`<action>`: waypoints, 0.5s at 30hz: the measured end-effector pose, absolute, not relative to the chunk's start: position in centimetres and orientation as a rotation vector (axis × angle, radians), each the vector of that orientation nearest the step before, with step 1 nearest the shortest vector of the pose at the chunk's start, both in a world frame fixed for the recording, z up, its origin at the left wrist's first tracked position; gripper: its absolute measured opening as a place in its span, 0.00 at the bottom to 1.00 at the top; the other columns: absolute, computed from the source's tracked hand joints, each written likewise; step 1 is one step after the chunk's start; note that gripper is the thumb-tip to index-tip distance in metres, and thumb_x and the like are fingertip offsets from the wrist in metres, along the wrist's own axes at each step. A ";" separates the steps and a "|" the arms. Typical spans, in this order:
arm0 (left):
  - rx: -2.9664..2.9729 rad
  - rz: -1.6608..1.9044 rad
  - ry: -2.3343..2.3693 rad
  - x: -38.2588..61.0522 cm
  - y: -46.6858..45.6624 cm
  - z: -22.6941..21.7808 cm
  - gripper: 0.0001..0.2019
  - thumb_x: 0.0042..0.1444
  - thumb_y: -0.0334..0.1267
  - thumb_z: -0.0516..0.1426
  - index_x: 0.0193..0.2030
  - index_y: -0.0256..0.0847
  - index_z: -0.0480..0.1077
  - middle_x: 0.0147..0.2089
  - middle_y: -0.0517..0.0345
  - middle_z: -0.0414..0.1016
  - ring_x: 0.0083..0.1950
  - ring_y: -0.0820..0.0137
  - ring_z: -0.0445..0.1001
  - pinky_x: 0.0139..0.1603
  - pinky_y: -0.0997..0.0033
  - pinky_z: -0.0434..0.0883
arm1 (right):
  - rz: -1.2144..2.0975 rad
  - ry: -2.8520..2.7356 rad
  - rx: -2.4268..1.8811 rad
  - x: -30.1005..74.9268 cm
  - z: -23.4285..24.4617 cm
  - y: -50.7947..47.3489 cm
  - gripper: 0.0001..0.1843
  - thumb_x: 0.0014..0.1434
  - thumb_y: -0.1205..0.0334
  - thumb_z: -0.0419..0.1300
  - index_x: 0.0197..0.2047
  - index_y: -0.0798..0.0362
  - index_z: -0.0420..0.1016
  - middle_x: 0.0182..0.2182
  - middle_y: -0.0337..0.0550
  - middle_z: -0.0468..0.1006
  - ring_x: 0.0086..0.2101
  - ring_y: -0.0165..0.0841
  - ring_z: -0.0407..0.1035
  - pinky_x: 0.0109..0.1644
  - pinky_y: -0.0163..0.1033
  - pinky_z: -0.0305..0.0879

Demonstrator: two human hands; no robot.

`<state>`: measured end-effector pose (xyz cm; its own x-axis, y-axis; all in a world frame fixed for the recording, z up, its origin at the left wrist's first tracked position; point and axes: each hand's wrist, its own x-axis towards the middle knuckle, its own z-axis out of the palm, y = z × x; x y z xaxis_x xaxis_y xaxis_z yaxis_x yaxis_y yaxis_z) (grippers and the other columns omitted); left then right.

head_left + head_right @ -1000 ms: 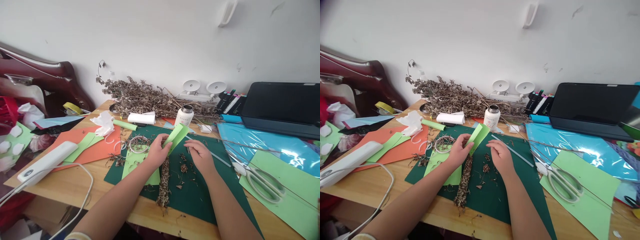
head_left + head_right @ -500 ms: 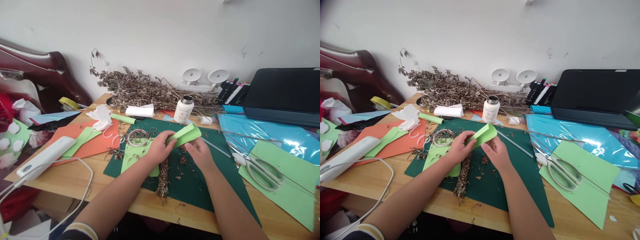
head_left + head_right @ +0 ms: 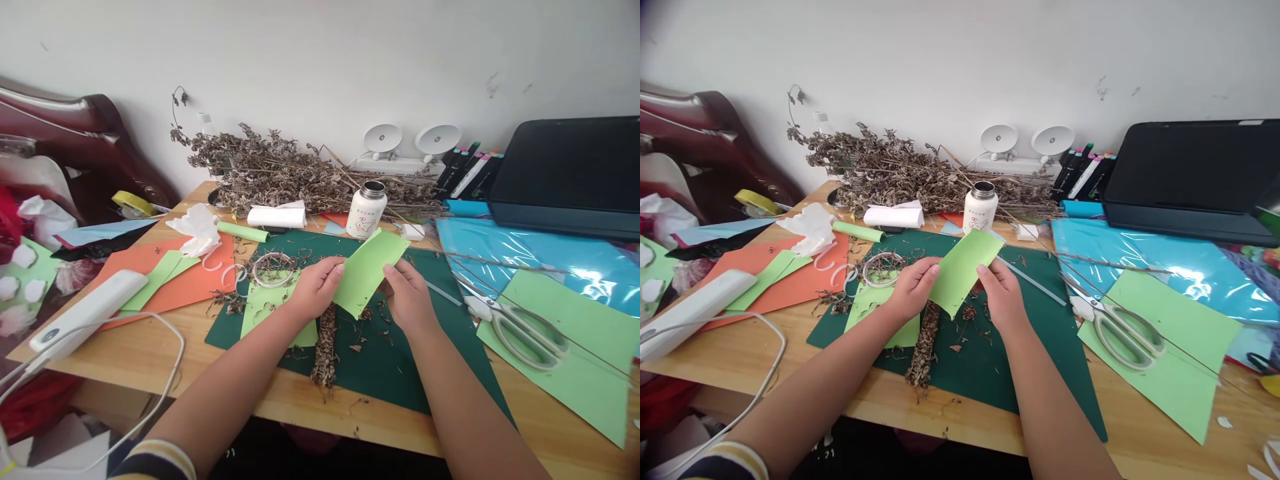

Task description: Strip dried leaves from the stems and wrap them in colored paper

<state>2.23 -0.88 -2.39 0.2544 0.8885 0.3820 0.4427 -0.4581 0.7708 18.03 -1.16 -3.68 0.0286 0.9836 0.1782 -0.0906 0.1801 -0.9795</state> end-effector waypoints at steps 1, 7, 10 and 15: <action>2.009 1.130 1.198 2.2 -0.8 -2.4 0.15 0.55 0.40 0.42 0.42 0.41 0.66 0.39 0.58 0.72 0.38 0.72 0.68 0.37 0.76 0.64 | 1.109 -1.195 -1.014 18.0 -3.7 -1.2 0.15 0.50 0.52 0.52 0.37 0.51 0.68 0.28 0.41 0.72 0.25 0.31 0.64 0.26 0.37 0.61; 1.831 1.166 1.204 1.9 -0.2 -2.5 0.13 0.54 0.41 0.44 0.36 0.38 0.66 0.34 0.58 0.69 0.36 0.73 0.65 0.36 0.76 0.62 | 1.065 -1.162 -1.030 18.0 -3.8 -1.2 0.12 0.50 0.54 0.52 0.36 0.50 0.69 0.27 0.39 0.71 0.24 0.31 0.63 0.27 0.37 0.60; 1.563 1.170 1.127 2.0 0.2 -2.7 0.12 0.52 0.43 0.46 0.29 0.37 0.64 0.27 0.61 0.64 0.30 0.76 0.62 0.31 0.77 0.61 | 1.018 -1.154 -1.052 18.0 -4.0 -1.1 0.13 0.49 0.54 0.53 0.36 0.50 0.69 0.25 0.38 0.70 0.23 0.30 0.62 0.26 0.37 0.59; 1.263 1.175 0.932 2.3 0.5 -3.3 0.11 0.49 0.44 0.50 0.27 0.37 0.62 0.23 0.65 0.58 0.26 0.79 0.58 0.28 0.79 0.59 | 1.008 -1.191 -1.119 18.1 -3.6 -1.2 0.10 0.50 0.53 0.52 0.28 0.51 0.68 0.18 0.35 0.66 0.19 0.27 0.59 0.22 0.34 0.55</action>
<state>2.32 0.45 -3.30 0.1924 0.9769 0.0932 -0.1324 -0.0683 0.9888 18.10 -1.23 -3.62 0.1139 0.9784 0.1724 -0.0079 0.1745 -0.9846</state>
